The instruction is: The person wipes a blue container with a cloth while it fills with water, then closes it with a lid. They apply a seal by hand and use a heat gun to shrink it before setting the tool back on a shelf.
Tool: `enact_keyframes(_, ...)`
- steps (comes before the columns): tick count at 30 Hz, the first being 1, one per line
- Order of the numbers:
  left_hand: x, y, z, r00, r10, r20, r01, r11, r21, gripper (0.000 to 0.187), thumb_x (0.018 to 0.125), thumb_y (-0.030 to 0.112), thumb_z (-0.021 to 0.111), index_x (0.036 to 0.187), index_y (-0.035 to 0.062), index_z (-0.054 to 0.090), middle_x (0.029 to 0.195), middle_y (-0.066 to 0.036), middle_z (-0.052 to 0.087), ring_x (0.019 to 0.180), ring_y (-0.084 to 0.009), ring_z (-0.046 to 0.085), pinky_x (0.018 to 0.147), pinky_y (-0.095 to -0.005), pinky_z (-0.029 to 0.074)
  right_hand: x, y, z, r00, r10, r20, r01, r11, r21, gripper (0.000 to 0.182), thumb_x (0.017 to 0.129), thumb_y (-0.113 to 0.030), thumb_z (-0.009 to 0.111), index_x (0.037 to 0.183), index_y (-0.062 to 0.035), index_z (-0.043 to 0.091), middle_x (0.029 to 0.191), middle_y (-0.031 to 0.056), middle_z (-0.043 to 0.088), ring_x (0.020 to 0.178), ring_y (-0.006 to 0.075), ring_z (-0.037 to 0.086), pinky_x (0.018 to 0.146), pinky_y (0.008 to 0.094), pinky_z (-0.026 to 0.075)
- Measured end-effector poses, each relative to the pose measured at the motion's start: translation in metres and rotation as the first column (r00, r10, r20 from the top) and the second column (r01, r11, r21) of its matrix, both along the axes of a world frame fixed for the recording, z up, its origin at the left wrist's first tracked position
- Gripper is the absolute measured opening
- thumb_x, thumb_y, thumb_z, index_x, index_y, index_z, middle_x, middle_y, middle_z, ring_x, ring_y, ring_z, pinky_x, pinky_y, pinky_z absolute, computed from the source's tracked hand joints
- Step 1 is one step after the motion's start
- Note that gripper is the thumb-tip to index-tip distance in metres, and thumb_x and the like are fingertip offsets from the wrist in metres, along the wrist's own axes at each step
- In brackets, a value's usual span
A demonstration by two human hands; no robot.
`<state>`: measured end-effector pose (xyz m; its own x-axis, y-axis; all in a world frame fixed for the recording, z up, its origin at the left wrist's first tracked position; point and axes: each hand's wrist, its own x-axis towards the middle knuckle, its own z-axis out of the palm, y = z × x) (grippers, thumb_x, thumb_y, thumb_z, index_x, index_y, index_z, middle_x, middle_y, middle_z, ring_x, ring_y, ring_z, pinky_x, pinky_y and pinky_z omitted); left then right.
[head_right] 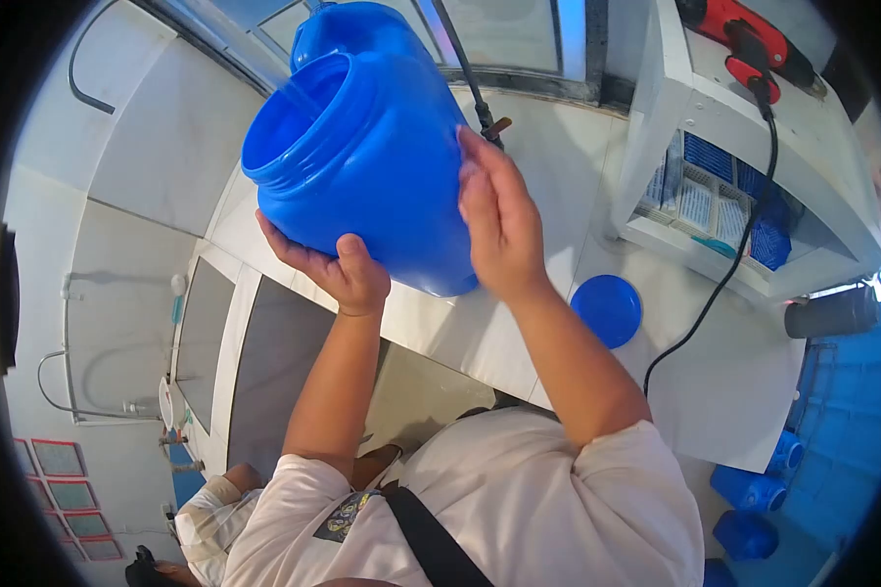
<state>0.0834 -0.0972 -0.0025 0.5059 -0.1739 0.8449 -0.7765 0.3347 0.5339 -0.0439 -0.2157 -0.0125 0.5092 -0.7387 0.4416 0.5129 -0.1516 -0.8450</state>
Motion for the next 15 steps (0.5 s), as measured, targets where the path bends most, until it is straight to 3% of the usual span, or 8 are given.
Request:
enact_keyframes(3, 0.002, -0.002, -0.002, 1.000, -0.014, 0.013, 0.014, 1.000, -0.014, 0.107, 0.094, 0.044, 0.069, 0.159, -0.0024, -0.003, 0.159, -0.024, 0.023, 0.144, -0.0336, 0.033, 0.121, -0.0466, 0.025, 0.042, -0.042, -0.042, 0.993, -0.114, -0.037, 0.113, 0.993, -0.031, 0.037, 0.109, -0.023, 0.051, 0.138, -0.0042, 0.060, 0.091, 0.0044, 0.065, 0.085, 0.0059, 0.058, 0.080, 0.0196, 0.046)
enact_keyframes(5, 0.006, -0.001, -0.005, 0.999, -0.013, 0.029, 0.013, 1.000, -0.007, 0.107, 0.094, 0.044, 0.069, 0.159, -0.0023, -0.003, 0.160, -0.024, 0.022, 0.145, -0.0343, 0.032, 0.121, -0.0469, 0.025, 0.050, -0.069, -0.092, 0.949, 0.088, -0.304, 0.009, 0.953, 0.304, 0.030, 0.107, -0.021, 0.050, 0.121, 0.0004, 0.065, 0.082, 0.0063, 0.062, 0.073, 0.0109, 0.057, 0.072, 0.0258, 0.049)
enact_keyframes(6, 0.007, 0.000, -0.005, 0.999, -0.009, 0.047, 0.008, 1.000, 0.012, 0.106, 0.094, 0.044, 0.068, 0.159, -0.0023, -0.002, 0.162, -0.024, 0.021, 0.146, -0.0351, 0.031, 0.121, -0.0473, 0.025, 0.049, -0.085, -0.123, 0.949, 0.087, -0.303, 0.009, 0.954, 0.300, 0.030, 0.107, -0.021, 0.050, 0.121, 0.0004, 0.065, 0.082, 0.0063, 0.062, 0.073, 0.0109, 0.057, 0.072, 0.0258, 0.049)
enact_keyframes(8, 0.005, -0.002, -0.004, 0.998, 0.027, 0.054, -0.027, 1.000, 0.010, 0.107, 0.094, 0.049, 0.068, 0.159, -0.0017, -0.001, 0.160, -0.023, 0.023, 0.145, -0.0331, 0.033, 0.121, -0.0460, 0.026, 0.053, -0.118, -0.169, 0.828, 0.533, -0.173, -0.188, 0.555, 0.810, 0.023, 0.105, -0.017, 0.048, 0.097, -0.0005, 0.063, 0.074, 0.0067, 0.057, 0.063, 0.0160, 0.053, 0.061, 0.0308, 0.048)
enact_keyframes(9, 0.005, -0.003, -0.003, 0.996, 0.065, 0.060, -0.065, 0.998, 0.011, 0.109, 0.094, 0.054, 0.067, 0.160, -0.0011, 0.000, 0.158, -0.022, 0.026, 0.144, -0.0311, 0.035, 0.120, -0.0448, 0.028, 0.069, -0.128, -0.173, 0.826, 0.536, -0.172, -0.196, 0.560, 0.805, 0.023, 0.105, -0.017, 0.048, 0.097, -0.0005, 0.063, 0.074, 0.0067, 0.057, 0.063, 0.0160, 0.053, 0.061, 0.0308, 0.048)
enact_keyframes(11, 0.009, 0.000, -0.007, 0.996, 0.048, 0.072, -0.049, 0.999, 0.020, 0.107, 0.094, 0.049, 0.068, 0.160, -0.0012, 0.000, 0.161, -0.024, 0.022, 0.146, -0.0342, 0.032, 0.121, -0.0467, 0.026, 0.104, -0.149, -0.168, 0.979, 0.203, 0.029, -0.130, 0.507, 0.852, 0.021, 0.103, -0.011, 0.047, 0.084, -0.0051, 0.055, 0.068, 0.0066, 0.053, 0.058, 0.0173, 0.050, 0.053, 0.0302, 0.043)
enact_keyframes(13, 0.013, 0.002, -0.009, 0.996, 0.031, 0.086, -0.034, 0.999, 0.038, 0.106, 0.093, 0.045, 0.069, 0.159, -0.0013, 0.000, 0.164, -0.026, 0.017, 0.149, -0.0373, 0.029, 0.122, -0.0487, 0.025, 0.139, -0.169, -0.118, 0.826, 0.322, 0.463, -0.550, 0.643, 0.533, 0.016, 0.103, -0.014, 0.052, 0.094, -0.0031, 0.059, 0.068, 0.0054, 0.052, 0.058, 0.0140, 0.049, 0.052, 0.0260, 0.040)
enact_keyframes(15, 0.013, 0.002, -0.011, 0.996, 0.018, 0.082, -0.021, 0.999, 0.035, 0.106, 0.093, 0.045, 0.069, 0.160, -0.0002, 0.000, 0.164, -0.026, 0.017, 0.148, -0.0375, 0.030, 0.121, -0.0489, 0.025, 0.119, -0.130, -0.002, 0.961, 0.227, 0.161, -0.277, 0.826, 0.491, 0.021, 0.103, -0.018, 0.058, 0.114, -0.0005, 0.062, 0.076, 0.0043, 0.057, 0.065, 0.0117, 0.053, 0.060, 0.0263, 0.045)
